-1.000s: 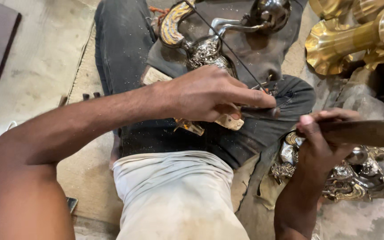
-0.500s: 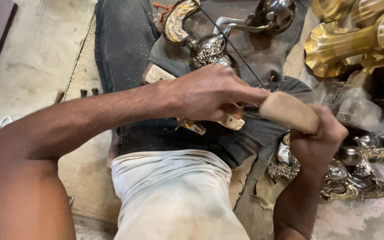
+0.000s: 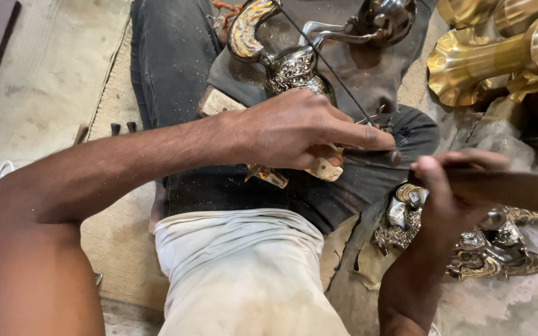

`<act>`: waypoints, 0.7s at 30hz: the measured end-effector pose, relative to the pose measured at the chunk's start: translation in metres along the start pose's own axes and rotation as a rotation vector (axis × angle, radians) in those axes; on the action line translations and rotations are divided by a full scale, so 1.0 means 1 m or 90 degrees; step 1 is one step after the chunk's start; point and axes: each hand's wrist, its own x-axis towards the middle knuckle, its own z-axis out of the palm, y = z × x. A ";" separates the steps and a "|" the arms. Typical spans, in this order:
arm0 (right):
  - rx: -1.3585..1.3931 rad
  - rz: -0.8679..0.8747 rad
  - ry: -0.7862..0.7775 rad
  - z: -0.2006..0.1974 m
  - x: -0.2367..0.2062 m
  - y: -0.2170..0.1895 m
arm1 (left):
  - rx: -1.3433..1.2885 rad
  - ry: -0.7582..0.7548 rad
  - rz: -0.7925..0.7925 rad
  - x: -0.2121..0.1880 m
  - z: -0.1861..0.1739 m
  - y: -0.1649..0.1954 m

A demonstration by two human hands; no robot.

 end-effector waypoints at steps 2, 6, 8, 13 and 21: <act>-0.206 -0.138 -0.090 -0.003 0.001 0.002 | 0.001 0.003 -0.002 0.001 -0.001 -0.001; -0.089 -0.125 -0.006 -0.007 0.003 0.010 | 0.005 -0.007 -0.036 0.002 -0.002 -0.001; 0.137 -0.004 0.032 -0.009 0.002 0.015 | 0.013 -0.017 -0.057 0.003 -0.001 0.000; -0.230 -0.145 -0.050 -0.020 -0.007 0.027 | -0.011 -0.007 -0.043 0.003 -0.001 0.000; -0.275 -0.145 -0.086 -0.015 -0.005 0.021 | -0.025 -0.018 0.005 -0.001 -0.006 0.000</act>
